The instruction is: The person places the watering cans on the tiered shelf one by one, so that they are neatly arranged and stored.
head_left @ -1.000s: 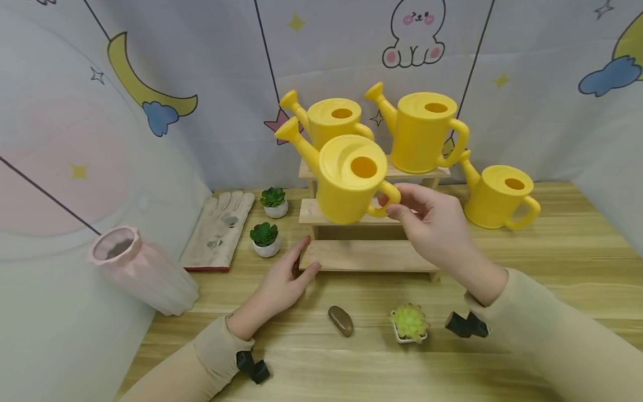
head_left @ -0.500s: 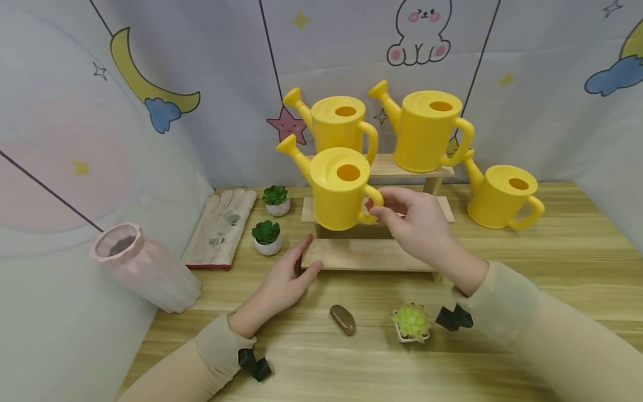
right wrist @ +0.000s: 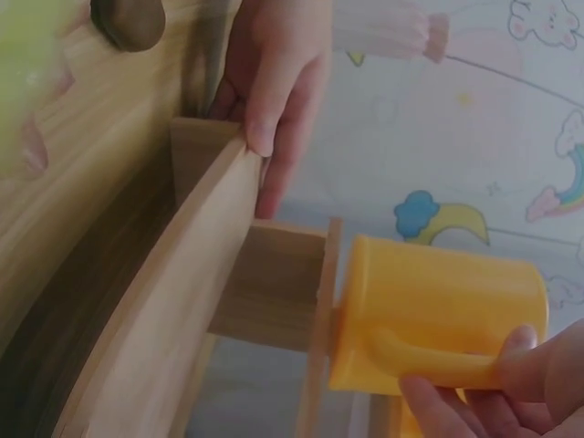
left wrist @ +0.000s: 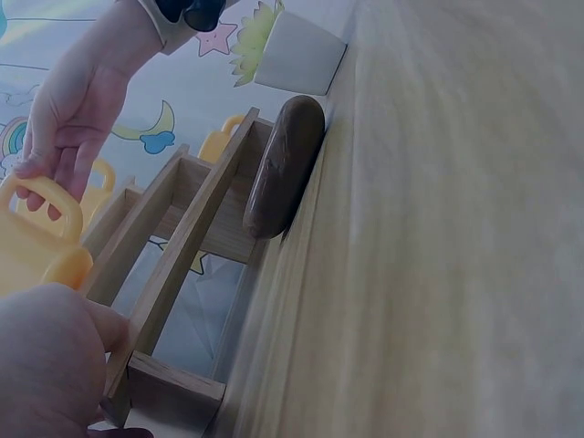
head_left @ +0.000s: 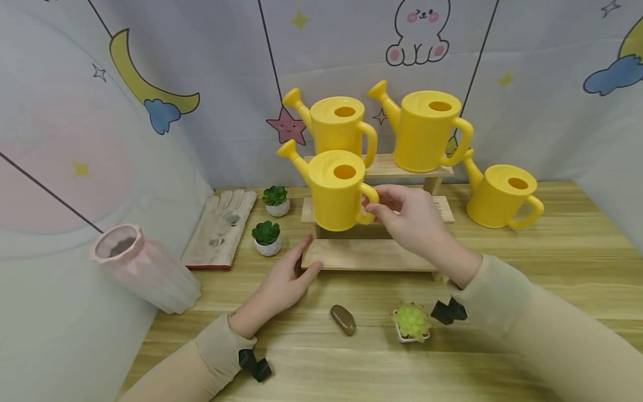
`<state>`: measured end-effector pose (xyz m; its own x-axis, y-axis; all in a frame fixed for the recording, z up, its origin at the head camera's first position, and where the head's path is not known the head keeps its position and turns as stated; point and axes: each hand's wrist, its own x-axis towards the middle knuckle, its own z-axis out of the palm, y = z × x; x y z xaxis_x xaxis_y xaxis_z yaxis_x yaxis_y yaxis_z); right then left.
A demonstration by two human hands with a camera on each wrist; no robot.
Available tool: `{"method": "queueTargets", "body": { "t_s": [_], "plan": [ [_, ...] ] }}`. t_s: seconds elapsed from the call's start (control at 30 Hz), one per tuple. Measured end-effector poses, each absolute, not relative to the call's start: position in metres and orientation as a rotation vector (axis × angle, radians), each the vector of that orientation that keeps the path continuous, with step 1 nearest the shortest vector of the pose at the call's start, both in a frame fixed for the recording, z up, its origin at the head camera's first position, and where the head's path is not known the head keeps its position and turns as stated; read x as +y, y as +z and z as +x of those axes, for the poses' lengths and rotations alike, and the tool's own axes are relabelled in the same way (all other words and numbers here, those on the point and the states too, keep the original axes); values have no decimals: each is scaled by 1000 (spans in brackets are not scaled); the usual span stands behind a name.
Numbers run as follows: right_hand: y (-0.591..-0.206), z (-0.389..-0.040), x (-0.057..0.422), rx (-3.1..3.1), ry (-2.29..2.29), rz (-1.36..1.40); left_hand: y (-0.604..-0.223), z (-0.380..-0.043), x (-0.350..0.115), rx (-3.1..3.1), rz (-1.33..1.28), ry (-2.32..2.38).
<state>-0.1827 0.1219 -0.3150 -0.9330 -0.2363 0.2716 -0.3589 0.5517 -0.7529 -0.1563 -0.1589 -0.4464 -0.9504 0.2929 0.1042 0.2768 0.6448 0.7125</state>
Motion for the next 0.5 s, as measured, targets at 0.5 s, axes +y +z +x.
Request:
{"method": "queueTargets", "body": {
  "t_s": [0.5],
  "plan": [
    [-318,-185,120,-2702,1307,499,-448,-158,-159,2822,498,1227]
  ]
}}
